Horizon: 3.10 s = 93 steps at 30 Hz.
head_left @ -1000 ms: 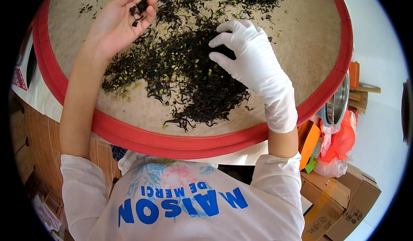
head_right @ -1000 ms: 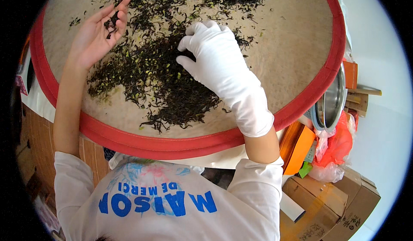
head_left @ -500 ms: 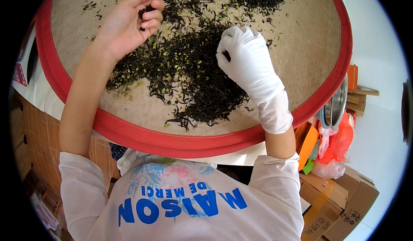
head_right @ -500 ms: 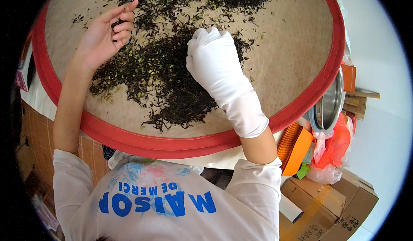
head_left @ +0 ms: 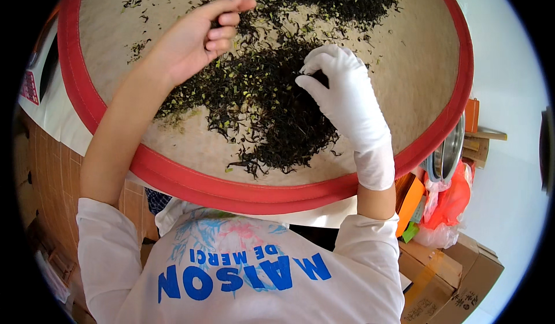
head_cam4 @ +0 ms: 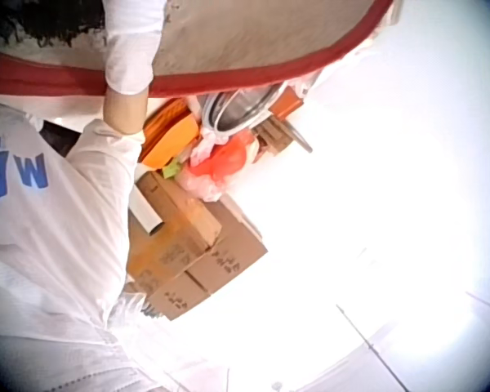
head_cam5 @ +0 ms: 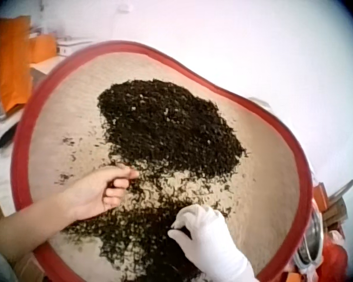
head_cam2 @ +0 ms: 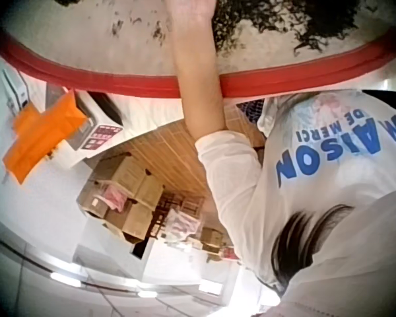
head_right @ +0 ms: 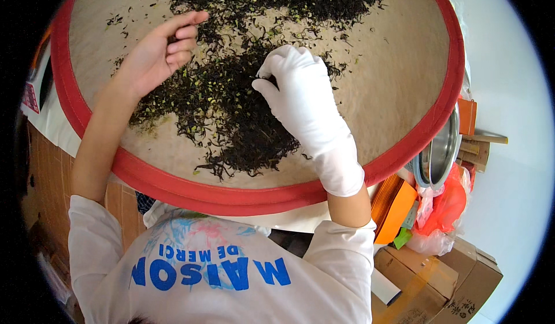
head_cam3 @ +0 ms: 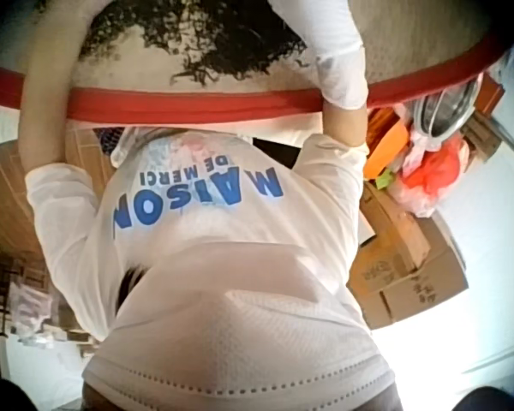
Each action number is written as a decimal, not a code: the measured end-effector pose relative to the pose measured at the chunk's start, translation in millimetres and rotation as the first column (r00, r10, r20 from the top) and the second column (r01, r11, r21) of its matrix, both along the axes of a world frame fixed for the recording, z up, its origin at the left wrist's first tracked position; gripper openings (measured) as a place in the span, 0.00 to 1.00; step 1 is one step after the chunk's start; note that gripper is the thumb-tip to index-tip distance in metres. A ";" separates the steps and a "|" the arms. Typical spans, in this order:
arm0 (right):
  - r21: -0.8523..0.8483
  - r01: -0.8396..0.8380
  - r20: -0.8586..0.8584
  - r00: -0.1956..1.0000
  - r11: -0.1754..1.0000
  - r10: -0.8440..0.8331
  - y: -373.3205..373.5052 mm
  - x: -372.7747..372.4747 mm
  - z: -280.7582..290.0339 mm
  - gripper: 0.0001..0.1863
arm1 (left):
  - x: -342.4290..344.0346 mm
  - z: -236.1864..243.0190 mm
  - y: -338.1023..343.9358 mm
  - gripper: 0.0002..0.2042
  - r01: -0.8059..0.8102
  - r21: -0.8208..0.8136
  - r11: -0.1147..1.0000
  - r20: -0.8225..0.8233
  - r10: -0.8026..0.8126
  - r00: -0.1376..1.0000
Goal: The person sorts dark tea leaves on a large circular tray, picking out lighter-colored stems and debris by hand. They then use an orange scoop to transfer the sorted leaves into an orange paper bag.
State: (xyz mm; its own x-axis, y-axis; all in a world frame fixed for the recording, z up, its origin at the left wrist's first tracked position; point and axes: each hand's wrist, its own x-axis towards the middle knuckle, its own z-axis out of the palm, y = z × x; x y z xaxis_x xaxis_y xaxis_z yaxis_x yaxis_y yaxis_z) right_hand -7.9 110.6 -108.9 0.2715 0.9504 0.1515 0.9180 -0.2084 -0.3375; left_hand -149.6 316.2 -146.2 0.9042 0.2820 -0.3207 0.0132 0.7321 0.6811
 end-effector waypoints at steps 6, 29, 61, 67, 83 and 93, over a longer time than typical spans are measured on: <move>0.093 0.038 -0.322 0.947 0.995 -0.006 1.5 -9.5 11.9 0.08 | -0.5 20.3 -33.5 0.10 0.264 0.682 0.682 -0.198 -0.175 0.964; -0.167 -0.118 -0.432 0.901 0.979 0.035 -17.2 2.0 32.7 0.07 | -1.2 16.0 -27.4 0.09 0.008 0.646 0.763 -0.105 0.078 0.991; -0.113 0.174 -0.846 0.500 0.978 -0.186 0.1 20.8 11.5 0.14 | 0.3 4.4 -6.9 0.13 0.072 -0.155 0.985 0.068 -0.063 0.996; -0.021 0.204 -0.716 0.680 0.979 -0.157 8.5 -7.3 10.6 0.11 | 1.3 7.0 -33.4 0.19 0.237 0.407 0.882 -0.156 -0.189 0.970; 0.135 0.116 -0.274 0.959 0.984 -0.075 2.0 2.7 14.0 0.07 | 5.4 -3.8 -38.2 0.14 0.130 0.740 0.660 -0.138 -0.040 0.990; -0.143 0.309 -0.072 0.944 0.940 -0.322 -32.0 47.7 29.9 0.14 | 2.2 -3.4 -19.5 0.12 0.097 0.240 0.966 0.037 -0.109 0.993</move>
